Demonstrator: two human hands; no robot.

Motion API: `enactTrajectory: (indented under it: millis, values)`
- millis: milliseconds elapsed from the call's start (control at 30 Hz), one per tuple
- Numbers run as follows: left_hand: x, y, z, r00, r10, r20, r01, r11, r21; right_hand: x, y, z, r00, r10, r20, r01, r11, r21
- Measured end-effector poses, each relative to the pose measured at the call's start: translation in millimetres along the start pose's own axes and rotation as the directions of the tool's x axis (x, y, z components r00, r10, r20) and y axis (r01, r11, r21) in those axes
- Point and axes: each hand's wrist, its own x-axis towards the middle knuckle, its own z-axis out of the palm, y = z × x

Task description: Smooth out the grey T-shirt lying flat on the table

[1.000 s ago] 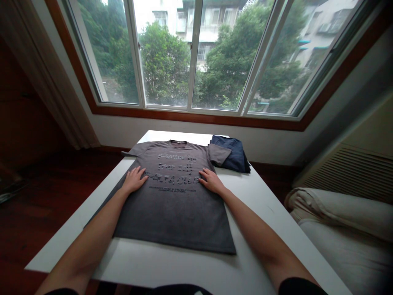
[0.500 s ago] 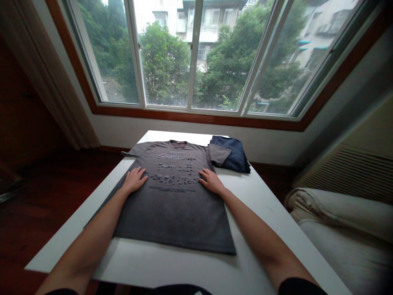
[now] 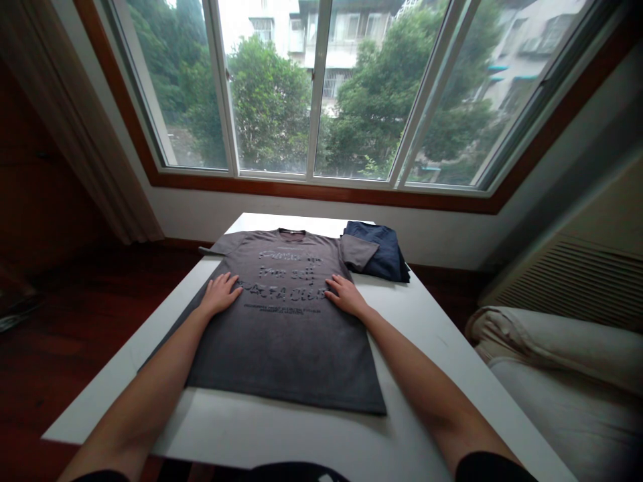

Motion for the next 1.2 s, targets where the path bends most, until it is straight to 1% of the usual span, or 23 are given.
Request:
enactTrajectory:
  millis: [433,933,1067,1133,1200]
  values:
    - [2.9,-2.5,6.0,1.0,0.008,-0.02,-0.007,1.0,0.012,-0.4,-1.7,-2.4,1.0,0.006,0.005,-0.007,1.0,0.014]
    - [3.2,-0.6,5.7,1.0,0.0,-0.016,0.0,1.0,0.007,-2.5,-4.1,-6.5,1.0,-0.005,0.003,0.005,0.999,-0.042]
    - [3.8,-1.3,5.7,1.0,0.002,-0.016,-0.002,1.0,-0.005,-3.6,-16.8,-11.8,0.999,-0.041,-0.012,0.04,0.997,-0.064]
    - [3.6,-1.0,5.0,1.0,0.002,-0.01,-0.002,1.0,-0.011,-4.8,-31.6,-14.4,0.996,-0.091,-0.014,0.09,0.995,-0.041]
    - [2.9,-0.2,4.0,1.0,0.003,-0.007,-0.003,1.0,-0.013,-7.0,-50.8,-15.4,0.986,-0.169,-0.003,0.169,0.986,0.007]
